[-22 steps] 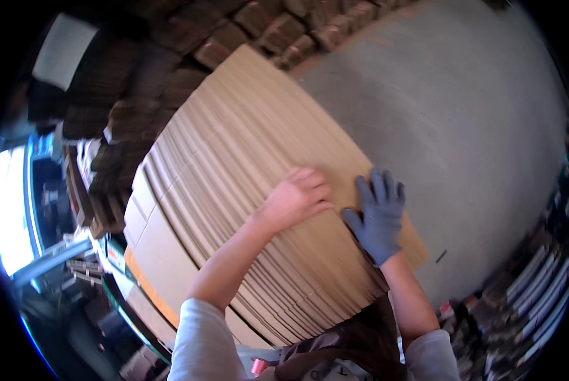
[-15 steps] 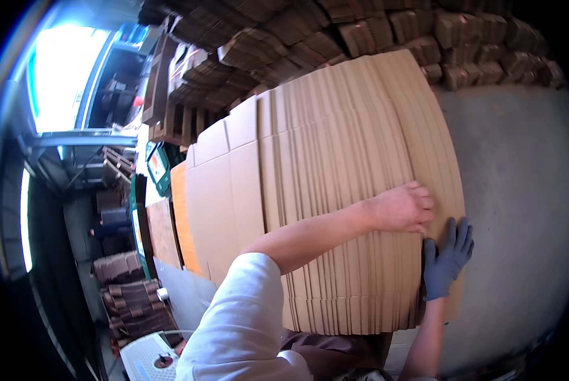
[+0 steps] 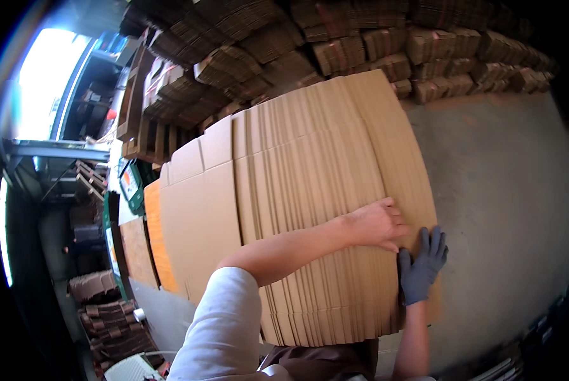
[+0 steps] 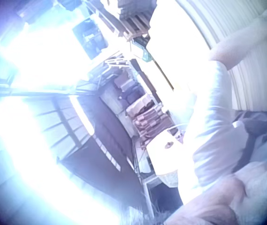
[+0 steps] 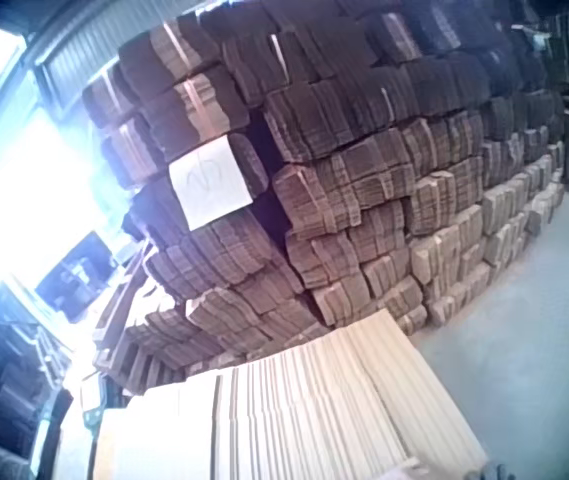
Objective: The person picks up a stack of green pear boxes and places them on a table. Then the person picks up a stack of flat cardboard sheets and places them on the same table, aligning them into a neat pile.
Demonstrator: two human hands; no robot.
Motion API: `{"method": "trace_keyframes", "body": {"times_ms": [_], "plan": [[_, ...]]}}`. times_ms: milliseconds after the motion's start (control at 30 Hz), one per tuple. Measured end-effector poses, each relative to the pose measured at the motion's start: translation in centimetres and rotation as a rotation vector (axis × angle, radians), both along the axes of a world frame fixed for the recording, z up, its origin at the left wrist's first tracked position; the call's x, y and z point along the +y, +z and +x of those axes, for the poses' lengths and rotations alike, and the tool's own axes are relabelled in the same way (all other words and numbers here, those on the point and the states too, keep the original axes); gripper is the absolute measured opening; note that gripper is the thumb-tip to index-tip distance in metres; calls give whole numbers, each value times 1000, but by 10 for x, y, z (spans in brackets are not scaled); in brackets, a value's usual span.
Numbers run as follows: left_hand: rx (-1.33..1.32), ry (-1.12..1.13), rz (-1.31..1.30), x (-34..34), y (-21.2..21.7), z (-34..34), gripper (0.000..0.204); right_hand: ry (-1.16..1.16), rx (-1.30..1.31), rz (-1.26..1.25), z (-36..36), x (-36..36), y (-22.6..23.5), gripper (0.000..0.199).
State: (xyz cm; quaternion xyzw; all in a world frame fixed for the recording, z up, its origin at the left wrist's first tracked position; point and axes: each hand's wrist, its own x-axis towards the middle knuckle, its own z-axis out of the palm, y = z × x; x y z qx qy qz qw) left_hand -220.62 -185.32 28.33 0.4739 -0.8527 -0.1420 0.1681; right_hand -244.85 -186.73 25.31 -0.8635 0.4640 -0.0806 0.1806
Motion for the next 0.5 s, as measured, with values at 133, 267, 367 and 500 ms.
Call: {"method": "trace_keyframes", "body": {"times_ms": [133,267,367,500], "plan": [[-30,-79,26,3,31,4,42,-33,21,31,-1,-2,3,75],[36,-99,83,9,66,17,43,-53,2,52,6,-2,11,77],[13,-76,124,8,24,20,43,-46,-34,46,9,0,11,73],[93,-55,84,3,5,15,42,-55,-41,10,7,-1,9,71]]}}
